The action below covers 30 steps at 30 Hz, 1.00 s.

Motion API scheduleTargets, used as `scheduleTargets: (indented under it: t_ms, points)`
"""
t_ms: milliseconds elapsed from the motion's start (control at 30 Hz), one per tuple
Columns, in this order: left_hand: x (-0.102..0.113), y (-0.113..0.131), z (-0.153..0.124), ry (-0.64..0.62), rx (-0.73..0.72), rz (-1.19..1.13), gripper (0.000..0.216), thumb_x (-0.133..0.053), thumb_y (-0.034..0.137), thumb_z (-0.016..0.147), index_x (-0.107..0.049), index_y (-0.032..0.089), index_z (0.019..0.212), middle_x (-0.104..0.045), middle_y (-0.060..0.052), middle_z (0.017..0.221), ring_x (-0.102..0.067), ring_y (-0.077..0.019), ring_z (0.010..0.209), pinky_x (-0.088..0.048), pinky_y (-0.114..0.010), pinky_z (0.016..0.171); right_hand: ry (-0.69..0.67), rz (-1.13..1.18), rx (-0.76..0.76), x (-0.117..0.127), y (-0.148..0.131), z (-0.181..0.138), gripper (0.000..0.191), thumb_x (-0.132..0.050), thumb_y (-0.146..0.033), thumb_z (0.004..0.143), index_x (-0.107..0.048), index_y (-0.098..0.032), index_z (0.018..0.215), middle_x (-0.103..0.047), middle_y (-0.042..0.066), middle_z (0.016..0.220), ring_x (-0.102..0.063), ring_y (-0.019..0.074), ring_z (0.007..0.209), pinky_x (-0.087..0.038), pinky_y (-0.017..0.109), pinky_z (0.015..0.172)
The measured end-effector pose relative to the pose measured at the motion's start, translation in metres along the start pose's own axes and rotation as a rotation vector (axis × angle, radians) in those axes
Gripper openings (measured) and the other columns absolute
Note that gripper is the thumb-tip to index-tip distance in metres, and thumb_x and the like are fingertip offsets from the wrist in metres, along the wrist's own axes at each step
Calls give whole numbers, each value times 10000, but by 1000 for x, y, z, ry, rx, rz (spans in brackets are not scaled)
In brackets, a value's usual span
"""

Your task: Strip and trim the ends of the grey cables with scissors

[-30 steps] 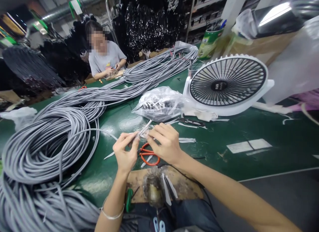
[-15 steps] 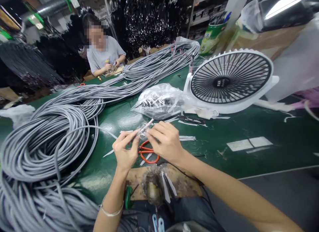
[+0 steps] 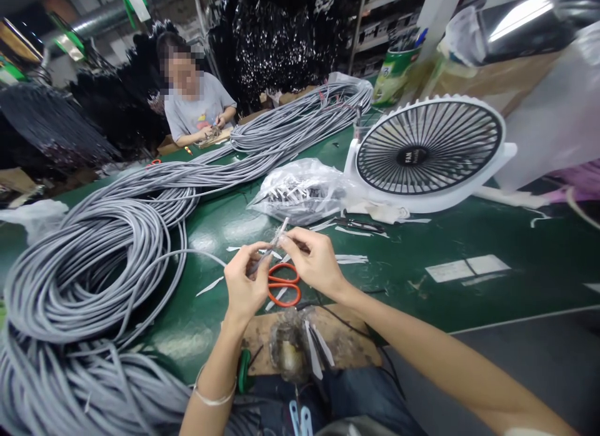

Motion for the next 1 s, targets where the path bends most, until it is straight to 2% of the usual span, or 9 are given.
scheduleTargets:
  t_ms: [233, 400, 467, 567, 633, 700, 833, 900, 1000]
  points:
    - [-23, 7, -1, -268, -129, 110, 242, -409, 57, 829, -597, 194, 896, -491, 3, 716, -467, -103, 612, -388, -200, 552, 9, 7, -57, 3, 11, 2, 251, -466, -270, 810, -569, -155, 613, -565, 8, 574, -461, 95, 497, -355, 211, 491]
    - [-25, 7, -4, -310, -172, 87, 307, -359, -26, 742, -582, 180, 789, -404, 10, 700, -428, -100, 601, -369, -208, 549, 6, 217, -206, -2, 29, 5, 248, -544, -340, 756, -562, -161, 585, -559, -6, 541, -474, 94, 492, -380, 213, 489]
    - [-25, 10, -7, -308, -203, 15, 287, -366, -33, 699, -565, 171, 668, -396, 4, 698, -424, -103, 614, -357, -215, 547, 85, 358, -292, 14, 42, 12, 278, -604, -383, 720, -521, -172, 559, -493, -38, 490, -422, 69, 440, -351, 191, 432]
    - [-25, 15, -10, -316, -226, -167, 269, -389, -10, 693, -484, 156, 505, -393, -2, 673, -430, -102, 614, -347, -221, 534, 413, 581, -442, 59, 70, 19, 368, -680, -412, 668, -406, -193, 557, -279, -118, 424, -198, 19, 336, -171, 142, 311]
    - [-22, 10, -8, -294, -150, -339, 295, -416, 43, 754, -438, 153, 481, -393, 7, 644, -429, -85, 558, -353, -218, 508, 491, 688, -429, 70, 72, 24, 373, -695, -406, 668, -399, -194, 589, -257, -129, 439, -177, 7, 334, -142, 123, 303]
    - [-18, -1, -4, -245, -31, -550, 343, -461, 144, 818, -384, 149, 484, -397, 24, 629, -401, -44, 456, -342, -202, 453, 311, 780, -442, 48, 64, 27, 346, -759, -373, 586, -483, -190, 683, -361, -123, 479, -229, -2, 343, -155, 117, 300]
    - [-22, -15, -3, -237, 153, -861, 438, -577, 326, 805, -317, 138, 506, -444, 40, 634, -329, 23, 306, -210, -149, 323, -280, 901, -452, -31, 26, 8, 572, -822, -217, 444, -544, -206, 943, -635, -31, 750, -464, 24, 469, -317, 122, 374]
    - [-29, -15, -4, -291, 196, -932, 457, -606, 342, 786, -301, 142, 511, -442, 46, 588, -325, 23, 278, -159, -131, 295, -398, 944, -434, -47, 15, -2, 630, -805, -168, 454, -531, -219, 1018, -669, -6, 820, -556, 66, 568, -405, 149, 458]
    - [-38, -13, -7, -345, 237, -996, 465, -615, 326, 784, -276, 147, 520, -483, 34, 580, -307, 31, 263, -114, -124, 281, -362, 973, -470, -51, 17, -6, 563, -778, -181, 507, -551, -203, 1022, -672, -25, 704, -604, 105, 580, -469, 207, 530]
Point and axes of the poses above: each hand's wrist, its own z-axis towards the middle knuckle, its own x-axis out of the back of the hand, y = z × x, the point moved 10 cm from there along z, towards the middle knuckle
